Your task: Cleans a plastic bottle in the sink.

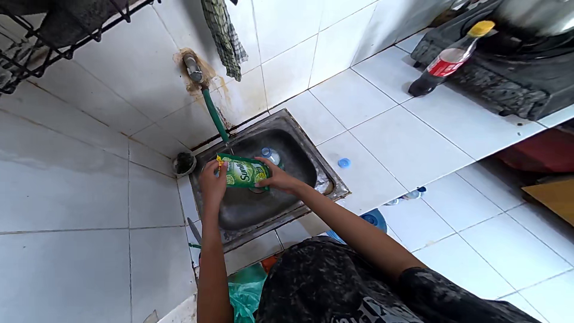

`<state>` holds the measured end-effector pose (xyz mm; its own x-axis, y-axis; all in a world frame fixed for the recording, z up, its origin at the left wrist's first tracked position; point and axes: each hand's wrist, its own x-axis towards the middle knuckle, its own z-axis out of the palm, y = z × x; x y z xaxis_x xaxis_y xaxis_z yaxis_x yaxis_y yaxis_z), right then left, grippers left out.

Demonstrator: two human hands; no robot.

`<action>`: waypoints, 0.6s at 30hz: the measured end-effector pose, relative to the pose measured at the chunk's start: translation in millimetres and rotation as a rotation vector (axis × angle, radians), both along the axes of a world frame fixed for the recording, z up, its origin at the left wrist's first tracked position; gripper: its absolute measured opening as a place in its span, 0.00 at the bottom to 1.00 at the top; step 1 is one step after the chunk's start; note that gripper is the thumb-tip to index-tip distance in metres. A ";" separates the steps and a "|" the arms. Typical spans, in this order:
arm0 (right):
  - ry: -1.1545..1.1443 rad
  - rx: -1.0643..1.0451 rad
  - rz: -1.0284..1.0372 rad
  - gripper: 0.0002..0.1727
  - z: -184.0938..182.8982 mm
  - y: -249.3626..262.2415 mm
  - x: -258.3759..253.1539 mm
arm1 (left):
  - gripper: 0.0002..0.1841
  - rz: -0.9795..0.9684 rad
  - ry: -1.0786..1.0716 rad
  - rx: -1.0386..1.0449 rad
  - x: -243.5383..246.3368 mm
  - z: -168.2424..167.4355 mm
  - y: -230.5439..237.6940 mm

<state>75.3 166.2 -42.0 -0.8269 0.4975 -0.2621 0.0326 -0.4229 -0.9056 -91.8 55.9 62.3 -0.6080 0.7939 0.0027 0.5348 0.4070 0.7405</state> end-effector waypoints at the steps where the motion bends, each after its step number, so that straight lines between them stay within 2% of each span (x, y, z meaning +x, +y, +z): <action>1: 0.003 0.004 -0.011 0.55 1.3 0.0 0.4 | 0.15 -0.004 0.001 0.003 0.3 2.1 1.5; 6: 0.078 -0.033 -0.069 0.53 4.8 -3.6 -3.0 | 0.15 -0.004 0.003 0.072 6.6 12.0 3.5; 9: 0.207 -0.114 -0.033 0.50 4.8 -6.1 -8.6 | 0.14 -0.036 -0.011 0.153 12.0 23.6 -3.4; 12: 0.312 -0.198 0.017 0.48 7.9 -7.7 -8.6 | 0.23 -0.009 -0.167 0.315 6.6 28.4 -11.0; 14: 0.359 -0.217 -0.006 0.49 12.1 -6.4 -3.4 | 0.28 0.121 -0.247 0.362 -0.2 25.0 -6.6; 16: 0.365 -0.190 -0.059 0.49 15.2 -1.6 6.9 | 0.24 0.159 -0.257 0.236 -11.2 8.6 2.5; 18: 0.335 -0.149 -0.134 0.47 17.5 7.2 19.8 | 0.21 0.084 -0.297 -0.001 -18.6 -14.6 20.8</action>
<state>95.0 173.4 -24.5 -0.8089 0.5842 -0.0662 -0.3191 -0.5307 -0.7852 -110.4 76.7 47.7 -0.6453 0.7409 -0.1859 0.2595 0.4416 0.8589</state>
